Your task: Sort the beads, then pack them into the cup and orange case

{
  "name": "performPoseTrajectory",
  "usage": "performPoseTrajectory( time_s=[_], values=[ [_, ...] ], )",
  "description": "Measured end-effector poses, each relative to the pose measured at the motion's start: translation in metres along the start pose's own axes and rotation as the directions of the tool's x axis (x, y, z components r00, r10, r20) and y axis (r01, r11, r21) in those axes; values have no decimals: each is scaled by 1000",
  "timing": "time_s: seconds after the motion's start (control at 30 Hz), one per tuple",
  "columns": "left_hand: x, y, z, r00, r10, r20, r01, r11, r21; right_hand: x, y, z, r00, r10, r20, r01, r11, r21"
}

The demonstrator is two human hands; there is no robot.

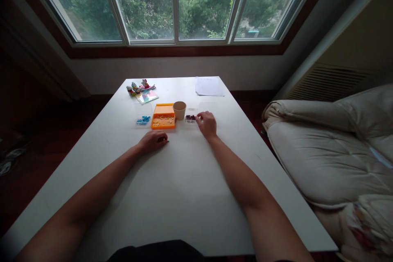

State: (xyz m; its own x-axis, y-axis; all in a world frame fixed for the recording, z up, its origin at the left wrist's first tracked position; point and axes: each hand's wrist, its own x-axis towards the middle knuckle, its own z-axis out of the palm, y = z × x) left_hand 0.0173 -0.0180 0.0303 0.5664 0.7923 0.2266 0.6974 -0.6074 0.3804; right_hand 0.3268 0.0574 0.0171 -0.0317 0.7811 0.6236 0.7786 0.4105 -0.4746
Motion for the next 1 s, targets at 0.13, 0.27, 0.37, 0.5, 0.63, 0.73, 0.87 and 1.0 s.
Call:
performPoseTrajectory(
  time_s=[0.13,0.27,0.37,0.5,0.63,0.73,0.87,1.0],
  values=[
    [0,0,0,1000,14,5,-13,1000,-16,10,46,-8,970,185,-158,-198,978,-70],
    [0,0,-1,1000,17,11,-17,1000,-18,9,67,-7,927,331,-177,-346,936,-65],
    [0,1,-2,999,26,19,-26,1000,-15,7,71,-6,904,390,-176,-404,913,-54],
    [0,3,-1,999,33,21,-32,999,-16,8,62,-9,905,378,-195,-388,921,-18],
    [1,4,2,1000,12,-13,-12,1000,-19,8,30,-11,945,258,-201,-261,965,10],
    [1,3,3,998,-21,-66,19,999,-27,1,-7,-7,990,110,-89,-102,991,89],
    [2,3,1,996,-27,-89,25,999,-31,-16,-57,0,972,-160,170,113,961,254],
    [2,4,1,992,-28,-122,26,999,-20,-31,-85,5,836,-396,380,262,896,357]
  ],
)
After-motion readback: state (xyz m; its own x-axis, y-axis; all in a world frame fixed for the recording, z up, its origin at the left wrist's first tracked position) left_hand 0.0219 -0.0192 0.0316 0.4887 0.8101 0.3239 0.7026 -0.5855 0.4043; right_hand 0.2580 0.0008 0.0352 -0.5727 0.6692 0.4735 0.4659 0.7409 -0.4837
